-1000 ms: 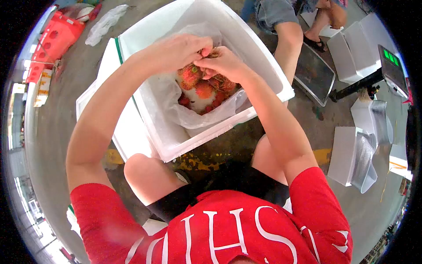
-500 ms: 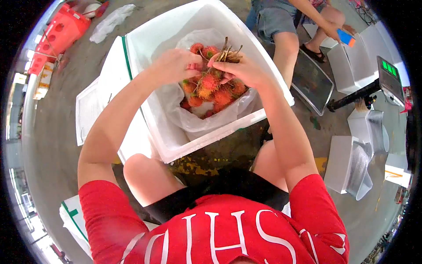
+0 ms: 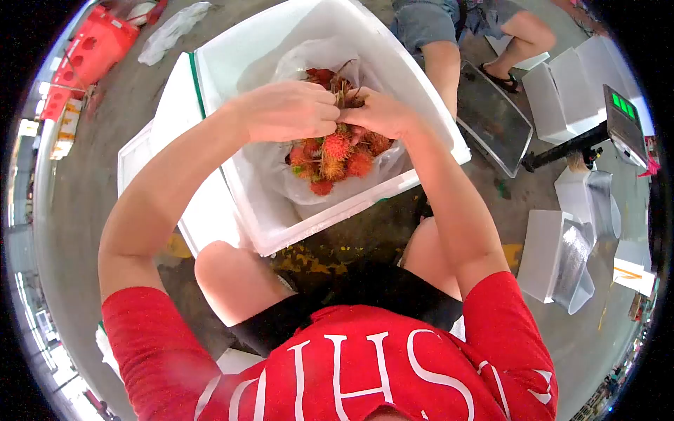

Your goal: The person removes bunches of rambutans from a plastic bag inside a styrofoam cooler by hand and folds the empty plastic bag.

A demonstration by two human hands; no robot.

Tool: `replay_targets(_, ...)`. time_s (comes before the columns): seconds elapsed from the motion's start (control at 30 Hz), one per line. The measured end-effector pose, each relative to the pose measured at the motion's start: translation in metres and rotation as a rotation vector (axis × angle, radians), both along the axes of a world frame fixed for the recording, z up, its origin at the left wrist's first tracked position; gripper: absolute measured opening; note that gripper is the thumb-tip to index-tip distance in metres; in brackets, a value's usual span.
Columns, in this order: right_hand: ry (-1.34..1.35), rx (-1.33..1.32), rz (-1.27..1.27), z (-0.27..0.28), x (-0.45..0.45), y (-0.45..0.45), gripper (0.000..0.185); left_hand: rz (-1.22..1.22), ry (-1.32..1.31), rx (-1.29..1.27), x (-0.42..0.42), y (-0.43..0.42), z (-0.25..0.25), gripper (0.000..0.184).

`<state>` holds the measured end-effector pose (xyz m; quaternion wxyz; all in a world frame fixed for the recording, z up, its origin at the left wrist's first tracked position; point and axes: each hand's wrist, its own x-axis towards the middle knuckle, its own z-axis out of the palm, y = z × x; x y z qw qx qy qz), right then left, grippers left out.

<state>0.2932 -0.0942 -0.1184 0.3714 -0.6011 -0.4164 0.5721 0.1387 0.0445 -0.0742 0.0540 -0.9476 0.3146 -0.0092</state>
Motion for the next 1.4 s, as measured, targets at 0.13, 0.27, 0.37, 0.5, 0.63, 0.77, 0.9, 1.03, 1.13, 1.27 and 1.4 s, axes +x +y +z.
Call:
replay_targets(0.13, -0.028, 0.141, -0.056, -0.023, -0.003, 0.009, 0.03, 0.183, 0.008, -0.16, -0.01, 0.002, -0.013, 0.012)
replay_targets(0.27, -0.213, 0.247, 0.075, -0.029, 0.001, 0.016, 0.032, 0.21, -0.004, -0.032, -0.007, 0.001, -0.018, 0.009)
replay_targets(0.37, -0.186, 0.236, 0.034, -0.008, -0.006, 0.005, 0.031, 0.165, 0.09, 0.107, 0.002, -0.006, -0.01, 0.009)
replay_targets(0.5, 0.11, 0.219, -0.07, -0.019, 0.005, 0.012, 0.022, 0.442, -0.008, -0.209, 0.0, 0.001, -0.016, 0.01)
replay_targets(0.63, -0.065, 0.209, 0.01, -0.036, 0.001, 0.016, 0.023, 0.36, 0.024, -0.151, -0.004, -0.007, -0.017, 0.022)
replay_targets(0.77, -0.036, 0.191, -0.038, -0.035, -0.006, 0.012, 0.024, 0.463, 0.092, -0.077, -0.006, 0.001, -0.009, 0.019)
replay_targets(0.9, -0.557, 0.47, 0.073, -0.048, -0.014, 0.028, 0.049, 0.46, 0.144, 0.317, 0.0, -0.013, -0.008, 0.011)
replay_targets(1.03, -0.52, 0.425, -0.006, -0.048, -0.015, 0.031, 0.041, 0.601, 0.095, -0.217, -0.015, -0.002, -0.015, 0.016)
replay_targets(1.13, -0.463, 0.431, -0.01, -0.05, -0.012, 0.033, 0.04, 0.834, 0.216, -0.426, -0.01, -0.006, -0.016, 0.022)
replay_targets(1.27, -0.441, 0.449, -0.032, -0.037, 0.006, 0.005, 0.033, 1.051, 0.391, -1.037, -0.013, -0.024, -0.037, 0.031)
replay_targets(1.4, -0.662, 0.418, -0.062, -0.037, -0.002, 0.006, 0.031, 1.341, 0.662, -1.467, -0.017, -0.022, -0.042, 0.025)
